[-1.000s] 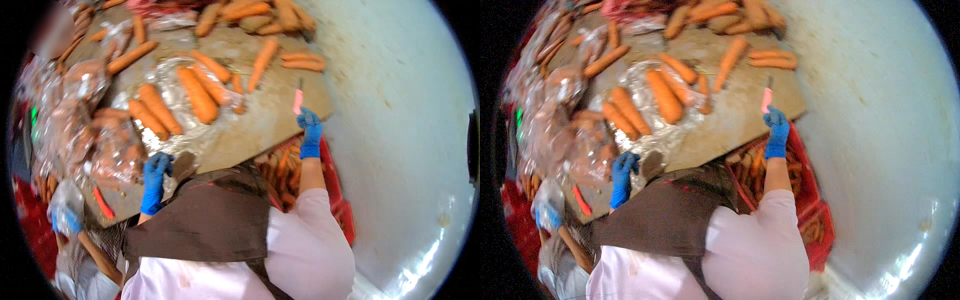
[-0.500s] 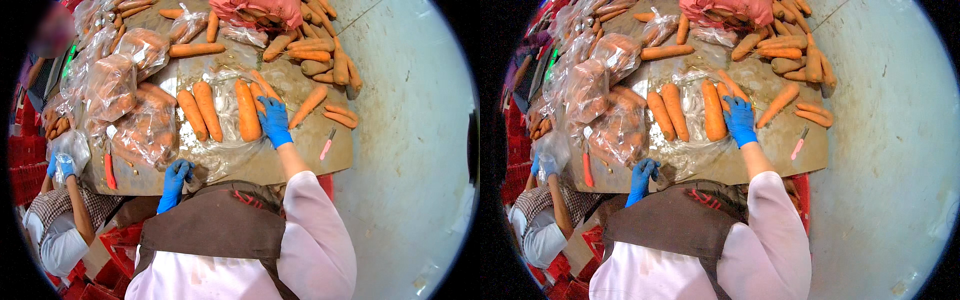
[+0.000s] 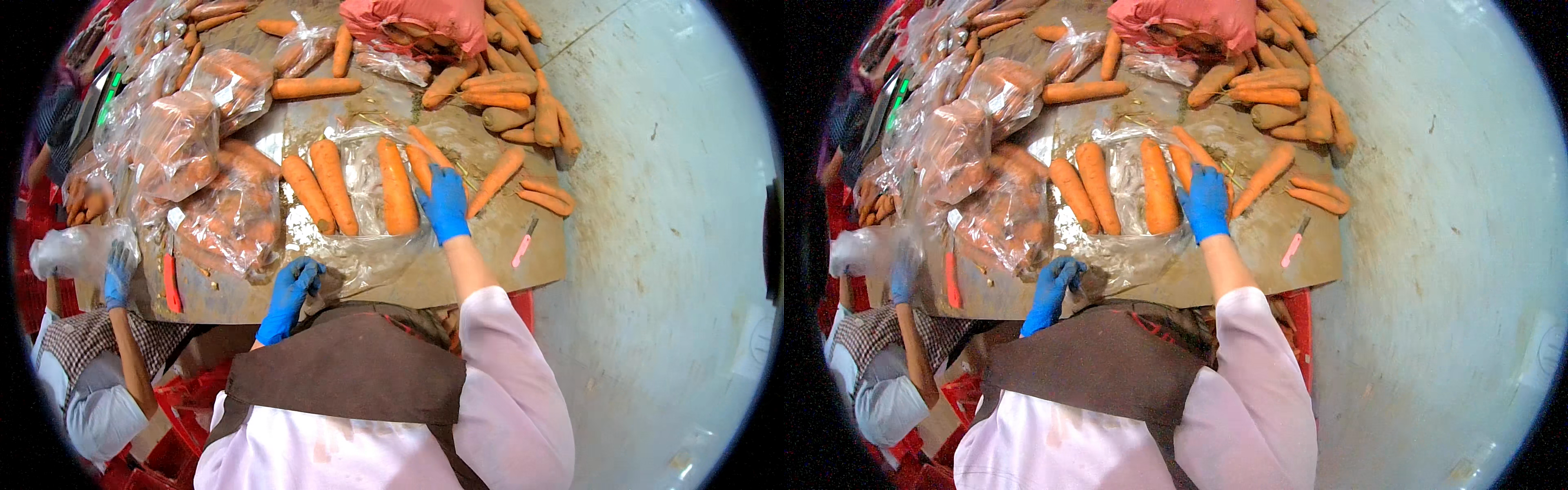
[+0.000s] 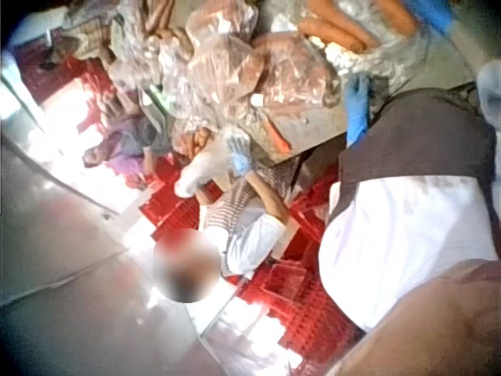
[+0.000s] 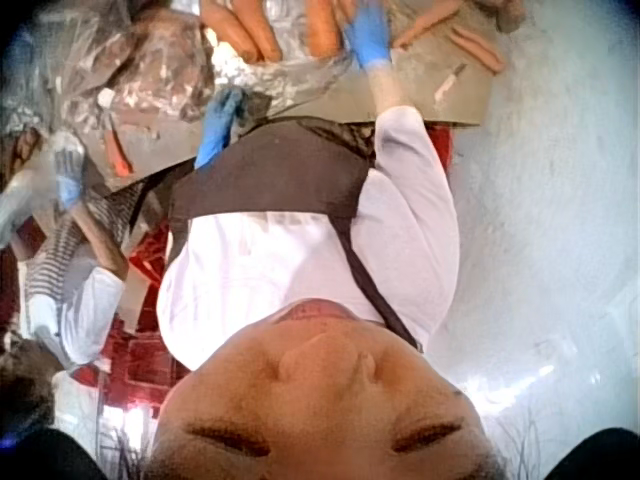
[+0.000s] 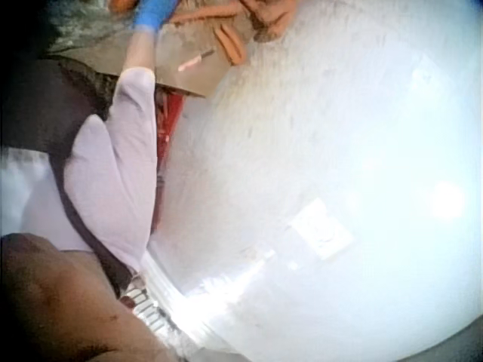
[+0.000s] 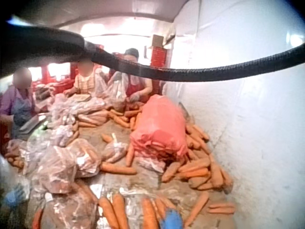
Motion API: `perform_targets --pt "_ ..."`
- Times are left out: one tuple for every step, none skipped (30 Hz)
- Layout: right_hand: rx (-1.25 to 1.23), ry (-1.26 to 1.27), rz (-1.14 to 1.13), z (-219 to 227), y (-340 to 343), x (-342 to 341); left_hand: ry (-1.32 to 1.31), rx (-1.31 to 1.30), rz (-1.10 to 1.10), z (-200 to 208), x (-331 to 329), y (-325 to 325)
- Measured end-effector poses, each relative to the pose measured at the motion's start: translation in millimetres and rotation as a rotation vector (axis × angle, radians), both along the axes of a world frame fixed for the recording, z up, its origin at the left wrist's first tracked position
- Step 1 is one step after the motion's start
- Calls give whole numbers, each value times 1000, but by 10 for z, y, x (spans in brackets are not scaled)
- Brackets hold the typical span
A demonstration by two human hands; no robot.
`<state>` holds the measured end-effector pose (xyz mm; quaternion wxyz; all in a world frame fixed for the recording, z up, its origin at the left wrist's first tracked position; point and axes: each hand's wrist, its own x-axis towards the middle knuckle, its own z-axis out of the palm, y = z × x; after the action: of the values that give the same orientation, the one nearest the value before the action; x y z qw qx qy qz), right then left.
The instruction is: The person selects carrots from a pile on a table, places them into clear plastic bags, and sets the filled bags aside. The person wears blue gloves and a brown apron while working alongside other people in a packing area.
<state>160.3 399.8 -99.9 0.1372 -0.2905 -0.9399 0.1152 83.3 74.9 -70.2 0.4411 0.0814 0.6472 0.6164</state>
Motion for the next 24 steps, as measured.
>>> perform_targets --pt "83 -76 -15 -60 78 -47 -2 11 -4 20 -9 53" --pt "61 -134 -34 -174 159 -105 -5 22 -9 38 -15 105" --pt "38 -192 -44 -176 173 -203 -8 33 -5 46 -14 132" --pt "15 -250 -55 -171 165 -250 -5 42 -26 49 -19 149" --pt "-15 -281 -45 -148 168 -239 -2 52 -47 50 -27 159" --pt "-214 -249 -9 -76 173 -218 -2 62 -61 48 -37 153" --pt "-412 -215 29 -18 196 -183 8 61 -77 59 -44 140" --pt "-609 -177 67 24 220 -133 17 60 -93 77 -48 116" --pt "-795 127 73 -82 201 7 27 62 -107 90 -62 93" --pt "-944 235 65 34 105 45 28 52 -85 71 -61 50" --pt "-1093 344 55 180 24 70 28 42 -62 44 -60 9" --pt "-1249 449 43 312 -71 94 24 24 -37 17 -40 -56" --pt "-1315 533 53 368 -106 109 8 35 -23 -43 -35 -107" --pt "-1399 651 82 418 -175 109 3 32 -19 -66 -15 -141" --pt "-1475 776 107 492 -230 122 1 35 -22 -71 -13 -148" --pt "-1548 902 134 528 -277 135 -2 37 -24 -67 -14 -153" --pt "-1700 1011 135 472 -308 142 -6 22 -41 -31 -20 -145" --pt "-1849 1089 146 512 -376 132 -9 9 -60 13 -33 -108" --pt "-1998 1167 155 623 -469 114 -14 -5 -80 72 -36 -68" --pt "-2149 1244 163 680 -541 89 -15 18 -74 110 -35 -25" --pt "-2213 1249 189 684 -584 56 -16 43 -70 142 -37 31" --pt "-2241 1241 156 714 -623 43 -17 67 -66 176 -41 86" --pt "-2268 1233 122 765 -666 40 -11 81 -77 221 -47 141" --pt "-2303 1217 89 830 -716 24 -5 91 -80 269 -49 177"
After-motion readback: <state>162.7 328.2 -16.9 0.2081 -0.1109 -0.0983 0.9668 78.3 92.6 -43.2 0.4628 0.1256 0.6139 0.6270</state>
